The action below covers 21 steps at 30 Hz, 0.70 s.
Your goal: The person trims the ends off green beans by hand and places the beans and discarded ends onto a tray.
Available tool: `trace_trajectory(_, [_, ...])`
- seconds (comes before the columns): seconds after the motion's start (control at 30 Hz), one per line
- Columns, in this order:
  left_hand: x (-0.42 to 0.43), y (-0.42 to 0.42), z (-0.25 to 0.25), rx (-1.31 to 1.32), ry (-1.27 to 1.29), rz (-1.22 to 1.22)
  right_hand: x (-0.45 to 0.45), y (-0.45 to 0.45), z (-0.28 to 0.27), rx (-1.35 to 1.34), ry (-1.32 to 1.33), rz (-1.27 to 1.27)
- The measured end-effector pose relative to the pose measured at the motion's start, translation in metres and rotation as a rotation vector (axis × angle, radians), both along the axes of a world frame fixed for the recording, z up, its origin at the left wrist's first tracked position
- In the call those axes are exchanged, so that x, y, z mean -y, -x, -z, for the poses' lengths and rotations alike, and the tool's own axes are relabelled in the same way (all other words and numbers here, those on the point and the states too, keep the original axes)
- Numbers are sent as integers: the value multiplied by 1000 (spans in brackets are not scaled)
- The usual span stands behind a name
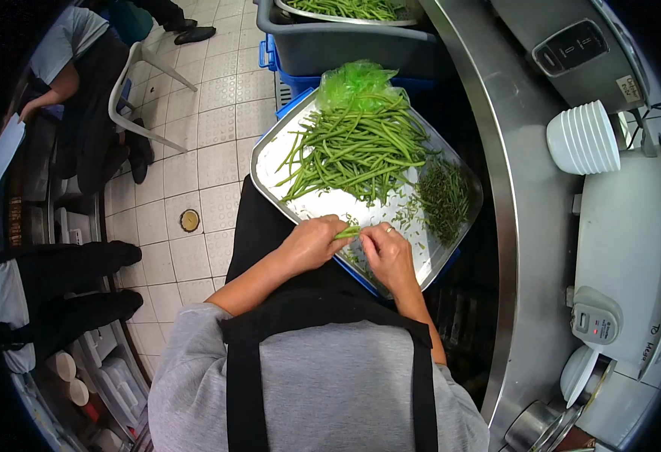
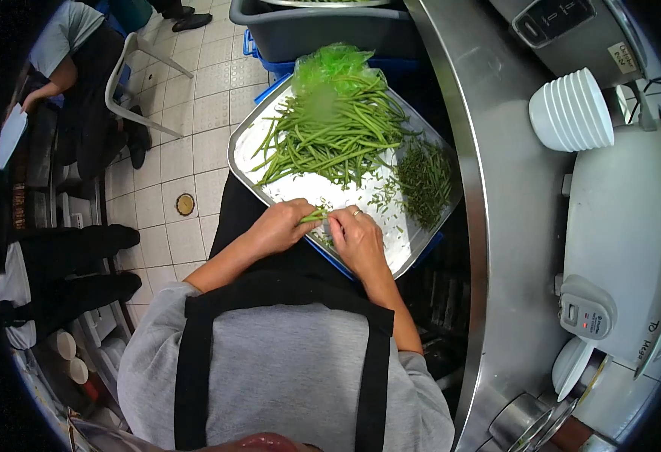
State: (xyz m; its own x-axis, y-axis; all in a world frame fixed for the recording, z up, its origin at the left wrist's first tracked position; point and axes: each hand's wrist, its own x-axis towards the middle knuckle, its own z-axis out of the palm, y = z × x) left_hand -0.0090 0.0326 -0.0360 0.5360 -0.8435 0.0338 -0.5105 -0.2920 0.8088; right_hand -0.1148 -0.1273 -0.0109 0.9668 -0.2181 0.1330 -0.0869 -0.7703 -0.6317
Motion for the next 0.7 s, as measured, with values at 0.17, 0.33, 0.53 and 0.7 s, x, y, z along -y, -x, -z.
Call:
trace_trajectory(0.17, [2, 6, 16, 25, 33, -9, 0, 6, 8, 78, 104, -26])
trace_trajectory(0.33, [12, 6, 0, 48, 152, 41, 2, 4, 5, 168, -128, 157])
trace_trajectory(0.53, [27, 7, -21, -5, 249, 78, 18, 6, 32, 263, -720, 406])
trace_trajectory(0.7, [24, 8, -25, -138, 297, -27, 37, 15, 27, 110, -643, 311])
